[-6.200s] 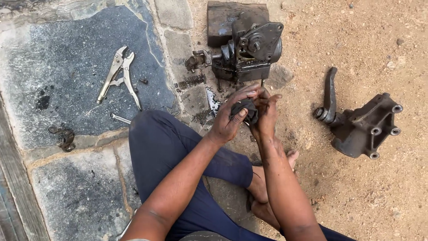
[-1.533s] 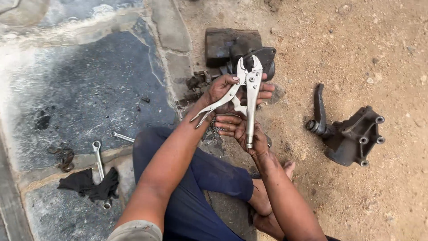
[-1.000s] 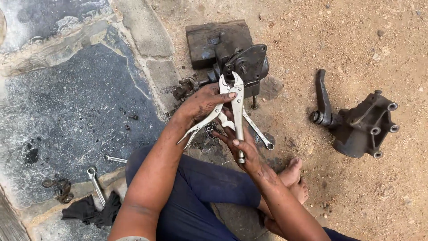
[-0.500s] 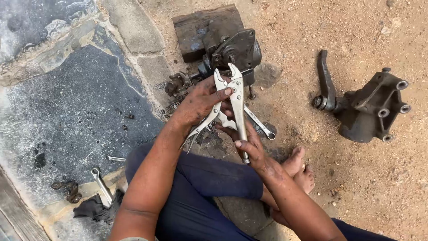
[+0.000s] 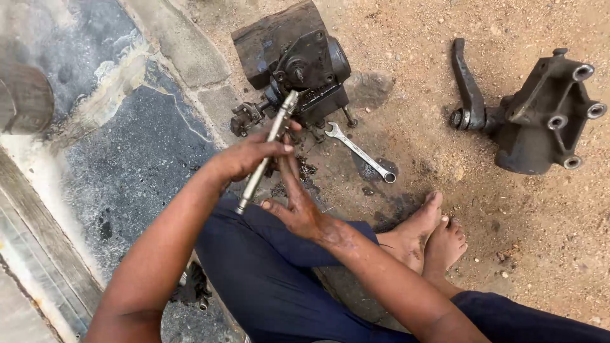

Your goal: Disassemble and inspect a mechanical steering or gear assembly using hand tools.

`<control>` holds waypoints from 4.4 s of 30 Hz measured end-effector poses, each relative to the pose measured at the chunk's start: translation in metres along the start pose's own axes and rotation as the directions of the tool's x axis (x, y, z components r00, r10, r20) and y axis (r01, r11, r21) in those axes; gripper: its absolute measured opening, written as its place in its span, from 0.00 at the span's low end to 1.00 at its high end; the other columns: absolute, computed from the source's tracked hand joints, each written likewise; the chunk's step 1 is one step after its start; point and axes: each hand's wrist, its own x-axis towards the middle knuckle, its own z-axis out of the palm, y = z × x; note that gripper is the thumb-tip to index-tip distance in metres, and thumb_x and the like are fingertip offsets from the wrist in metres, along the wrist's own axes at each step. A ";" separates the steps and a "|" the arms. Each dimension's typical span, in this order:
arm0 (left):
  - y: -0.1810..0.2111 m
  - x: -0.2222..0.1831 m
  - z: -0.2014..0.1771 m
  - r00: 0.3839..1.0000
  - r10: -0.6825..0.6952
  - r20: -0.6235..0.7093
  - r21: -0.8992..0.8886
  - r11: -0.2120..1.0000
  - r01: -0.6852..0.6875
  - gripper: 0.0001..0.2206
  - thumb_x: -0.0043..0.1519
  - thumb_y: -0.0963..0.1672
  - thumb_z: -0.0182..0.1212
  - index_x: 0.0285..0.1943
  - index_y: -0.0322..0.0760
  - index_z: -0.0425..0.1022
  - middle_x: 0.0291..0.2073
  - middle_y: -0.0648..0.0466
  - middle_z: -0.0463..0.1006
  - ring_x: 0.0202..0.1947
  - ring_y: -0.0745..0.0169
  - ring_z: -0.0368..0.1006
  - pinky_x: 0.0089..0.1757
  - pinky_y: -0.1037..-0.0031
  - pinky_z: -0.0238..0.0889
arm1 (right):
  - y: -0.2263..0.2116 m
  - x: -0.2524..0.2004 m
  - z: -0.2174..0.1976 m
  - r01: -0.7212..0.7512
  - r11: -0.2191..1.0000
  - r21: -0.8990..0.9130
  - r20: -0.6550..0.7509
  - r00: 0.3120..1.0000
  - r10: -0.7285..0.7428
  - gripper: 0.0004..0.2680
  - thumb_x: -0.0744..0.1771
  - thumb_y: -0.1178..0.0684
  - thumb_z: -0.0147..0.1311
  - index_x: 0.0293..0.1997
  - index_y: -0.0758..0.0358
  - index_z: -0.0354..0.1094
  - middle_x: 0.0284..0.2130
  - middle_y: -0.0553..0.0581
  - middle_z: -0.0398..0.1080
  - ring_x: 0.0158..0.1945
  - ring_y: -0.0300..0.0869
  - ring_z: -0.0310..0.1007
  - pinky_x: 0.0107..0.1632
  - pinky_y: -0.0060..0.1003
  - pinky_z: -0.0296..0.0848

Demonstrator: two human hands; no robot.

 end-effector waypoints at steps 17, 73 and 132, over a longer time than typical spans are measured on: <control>0.054 0.023 -0.077 0.978 0.042 0.206 -0.243 0.970 0.009 0.27 0.58 0.43 0.53 0.70 0.32 0.70 0.33 0.43 0.82 0.22 0.53 0.76 0.22 0.64 0.72 | 0.108 0.077 0.027 -0.254 0.633 0.731 0.127 0.963 0.240 0.13 0.73 0.49 0.41 0.66 0.52 0.48 0.49 0.56 0.69 0.41 0.38 0.74 0.46 0.38 0.80; 0.000 0.062 -0.054 0.967 0.230 0.113 -0.254 0.947 -0.195 0.20 0.63 0.46 0.64 0.62 0.32 0.76 0.40 0.51 0.85 0.39 0.67 0.82 0.31 0.74 0.78 | 0.108 0.059 0.024 -0.175 0.628 0.758 -0.047 0.946 0.319 0.14 0.75 0.45 0.41 0.67 0.56 0.48 0.48 0.54 0.67 0.43 0.37 0.69 0.43 0.32 0.68; -0.071 0.109 0.002 0.973 0.207 -0.099 0.003 0.978 -0.208 0.30 0.62 0.60 0.60 0.27 0.29 0.78 0.17 0.56 0.74 0.20 0.65 0.76 0.31 0.65 0.74 | -0.026 0.203 -0.104 0.223 0.433 -0.874 0.246 0.969 -0.001 0.34 0.70 0.35 0.62 0.78 0.69 0.47 0.65 0.80 0.62 0.67 0.67 0.67 0.69 0.58 0.70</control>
